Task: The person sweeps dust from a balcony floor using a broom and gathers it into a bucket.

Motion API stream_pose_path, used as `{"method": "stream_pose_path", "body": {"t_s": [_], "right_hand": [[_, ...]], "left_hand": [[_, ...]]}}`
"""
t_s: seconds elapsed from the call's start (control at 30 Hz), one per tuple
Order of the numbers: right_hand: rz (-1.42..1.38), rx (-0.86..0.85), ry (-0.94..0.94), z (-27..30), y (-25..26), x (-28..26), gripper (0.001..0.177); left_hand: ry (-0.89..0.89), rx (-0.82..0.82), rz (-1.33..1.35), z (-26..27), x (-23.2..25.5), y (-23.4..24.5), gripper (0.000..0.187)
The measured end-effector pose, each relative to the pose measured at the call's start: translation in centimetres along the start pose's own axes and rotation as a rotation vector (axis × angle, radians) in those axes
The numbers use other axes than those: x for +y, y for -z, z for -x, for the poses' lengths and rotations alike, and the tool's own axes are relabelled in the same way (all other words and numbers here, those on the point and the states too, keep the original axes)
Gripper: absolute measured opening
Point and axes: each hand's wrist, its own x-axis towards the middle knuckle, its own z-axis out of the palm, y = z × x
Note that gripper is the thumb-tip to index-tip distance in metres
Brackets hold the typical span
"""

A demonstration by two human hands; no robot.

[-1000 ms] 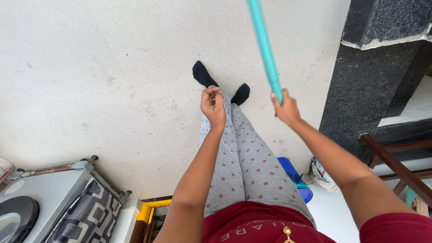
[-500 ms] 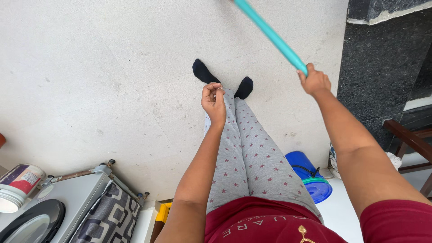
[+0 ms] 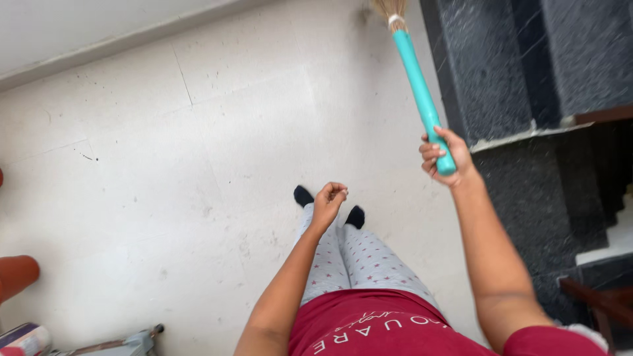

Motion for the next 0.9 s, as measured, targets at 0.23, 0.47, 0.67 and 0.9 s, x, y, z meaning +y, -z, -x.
{"method": "stream_pose_path", "body": {"t_s": [0.23,0.47,0.67,0.9], "right_hand": [[-0.365,-0.337,0.046,9.7,-5.8,-0.9,0.018],[-0.186,-0.331,0.06,12.9,-6.6,-0.8,0.019],[-0.157,-0.273,0.059,14.0,-4.5,1.1,0.027],[-0.129,-0.293,-0.018,11.9,-3.6,1.5,0.02]], "left_hand": [[0.128,-0.119,-0.214,0.7,6.5,0.8,0.028],[0.083,-0.044,-0.084,0.5,10.3,1.1,0.029],[-0.03,-0.128,-0.152,-3.0,12.1,4.0,0.038],[0.097,0.162,-0.107,-2.2,16.0,8.0,0.038]]}}
